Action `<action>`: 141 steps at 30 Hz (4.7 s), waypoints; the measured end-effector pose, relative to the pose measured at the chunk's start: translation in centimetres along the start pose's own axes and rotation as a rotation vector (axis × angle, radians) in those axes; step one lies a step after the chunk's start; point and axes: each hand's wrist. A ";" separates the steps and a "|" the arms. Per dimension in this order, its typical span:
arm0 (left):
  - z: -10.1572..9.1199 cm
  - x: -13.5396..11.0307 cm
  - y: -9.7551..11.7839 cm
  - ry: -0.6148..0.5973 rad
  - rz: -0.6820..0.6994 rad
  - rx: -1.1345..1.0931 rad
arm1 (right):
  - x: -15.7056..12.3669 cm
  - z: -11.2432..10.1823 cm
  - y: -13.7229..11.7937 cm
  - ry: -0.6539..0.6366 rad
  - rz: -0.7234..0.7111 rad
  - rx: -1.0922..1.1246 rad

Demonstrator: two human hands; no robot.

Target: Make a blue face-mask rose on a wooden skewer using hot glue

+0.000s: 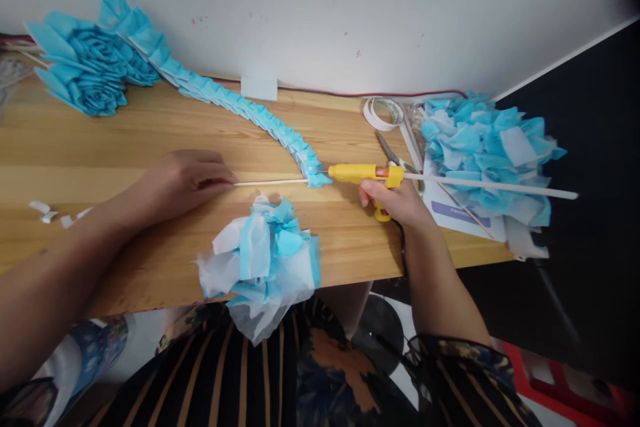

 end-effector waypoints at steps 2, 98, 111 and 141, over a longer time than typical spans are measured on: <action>0.0 0.0 0.0 0.004 0.005 0.001 | 0.0 0.0 -0.1 -0.009 0.020 0.009; -0.2 0.2 0.7 -0.012 -0.058 -0.010 | 3.6 0.3 -1.6 -0.047 0.057 0.119; 0.1 0.0 0.2 -0.006 -0.056 0.009 | 3.5 -0.5 -1.5 -0.064 0.062 0.102; 0.1 0.0 0.1 -0.001 -0.053 -0.001 | 3.9 0.3 -1.0 -0.013 0.051 0.099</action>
Point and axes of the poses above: each hand's wrist, its own x-axis towards the middle knuckle, its own z-axis out of the palm, y = z × x, and after that the axes turned 10 degrees about -x, right-handed
